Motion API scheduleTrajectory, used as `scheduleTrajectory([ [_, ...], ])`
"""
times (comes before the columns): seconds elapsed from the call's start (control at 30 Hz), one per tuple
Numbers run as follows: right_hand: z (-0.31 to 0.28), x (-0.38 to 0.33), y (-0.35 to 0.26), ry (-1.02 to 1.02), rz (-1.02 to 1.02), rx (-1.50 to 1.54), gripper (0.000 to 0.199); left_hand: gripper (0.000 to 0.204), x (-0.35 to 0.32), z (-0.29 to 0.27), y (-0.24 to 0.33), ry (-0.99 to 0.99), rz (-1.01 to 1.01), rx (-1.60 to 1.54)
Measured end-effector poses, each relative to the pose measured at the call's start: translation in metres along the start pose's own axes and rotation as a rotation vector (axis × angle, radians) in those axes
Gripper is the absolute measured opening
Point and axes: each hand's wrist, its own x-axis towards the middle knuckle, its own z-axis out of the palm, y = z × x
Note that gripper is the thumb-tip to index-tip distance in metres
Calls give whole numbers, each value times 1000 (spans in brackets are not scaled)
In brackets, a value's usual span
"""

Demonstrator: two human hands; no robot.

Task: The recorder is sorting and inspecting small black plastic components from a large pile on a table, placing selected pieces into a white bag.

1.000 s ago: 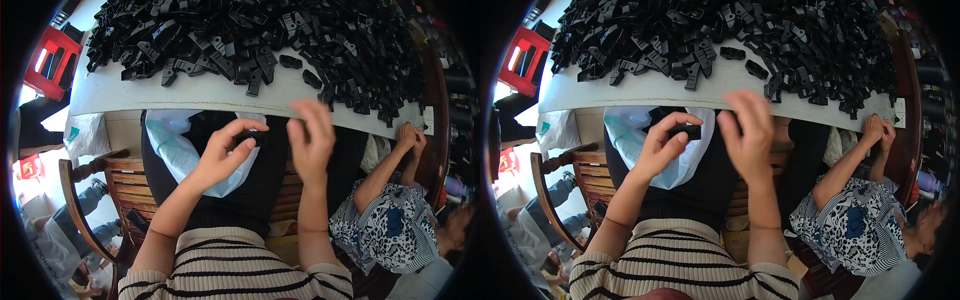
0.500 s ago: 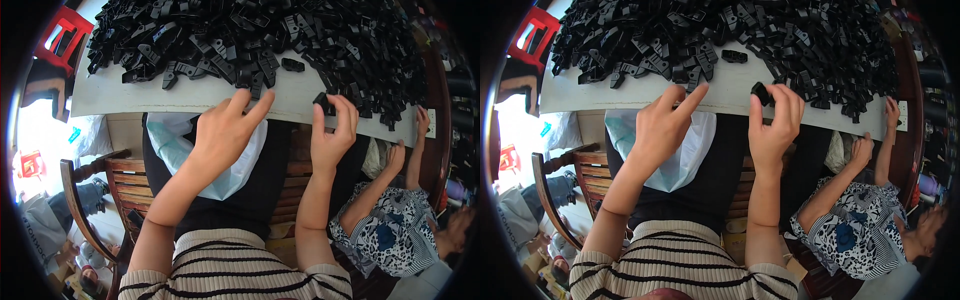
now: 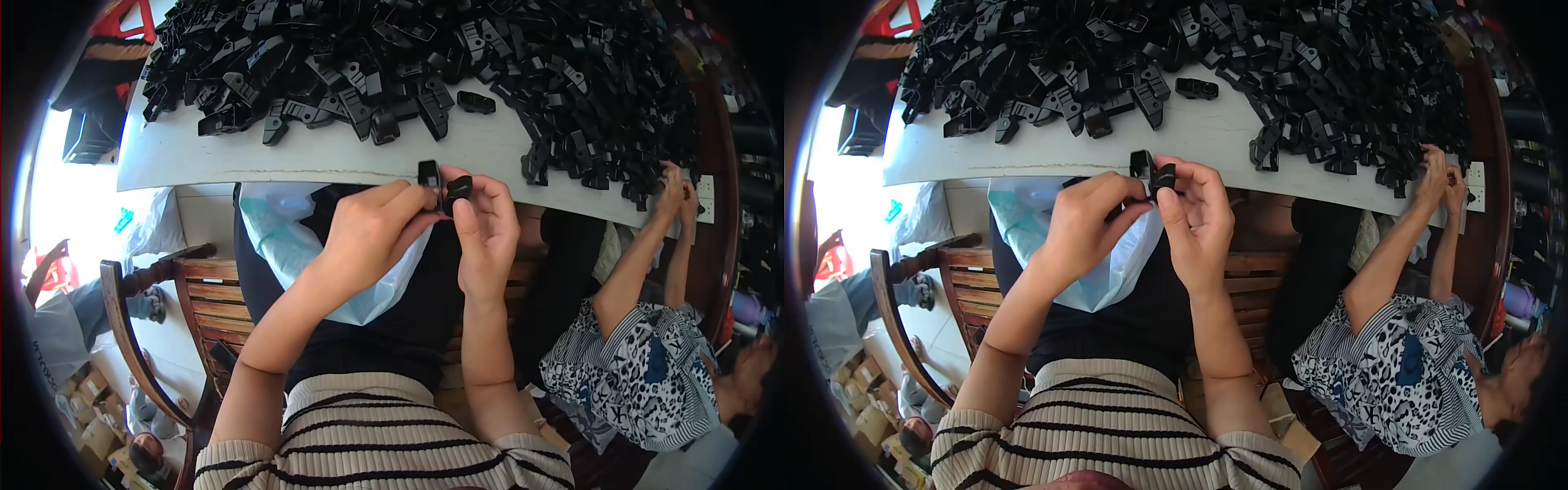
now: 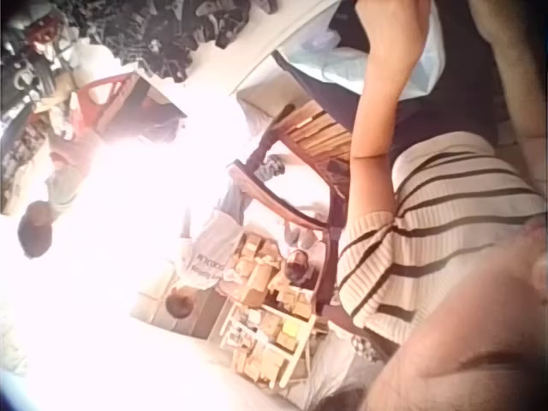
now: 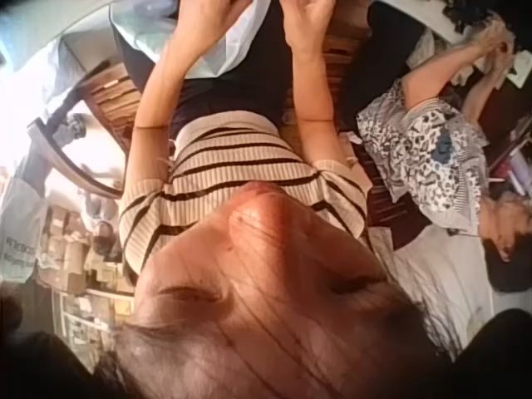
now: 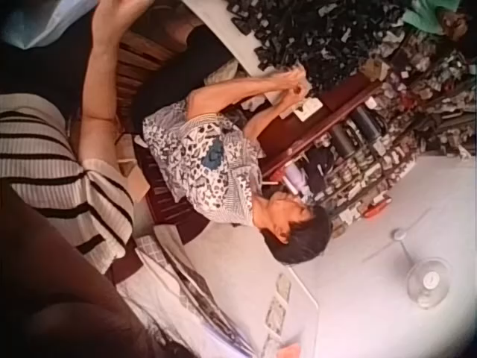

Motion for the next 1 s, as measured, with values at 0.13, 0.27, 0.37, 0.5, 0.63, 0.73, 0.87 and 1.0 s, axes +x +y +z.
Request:
scheduleTrajectory([
  [0.13, -3, -5, 0, -56, 57, 120, 27, 19, -8, -2, 7, -73, -36, -225],
  [0.27, -4, -13, -3, -21, 151, 298, 27, 30, -12, -3, 14, 39, -228, -396],
  [0.37, -4, -20, -2, -13, 180, 343, 29, 36, -13, 0, 9, 18, -246, -497],
  [0.5, 2, -19, -1, 27, -130, -56, 30, 38, -17, -3, 7, 39, -228, -530],
  [0.63, -2, -21, -17, -60, -338, -548, 30, 36, -24, 1, 1, 52, -295, -585],
  [0.73, -7, -19, -21, -127, -430, -715, 33, 37, -24, -2, 2, 3, -305, -579],
  [0.87, -7, -17, -19, -117, -606, -817, 37, 38, -24, -7, 7, -63, -385, -690],
  [1.0, -5, -22, -19, -155, -668, -885, 41, 35, -27, -6, 8, -66, -492, -900],
])
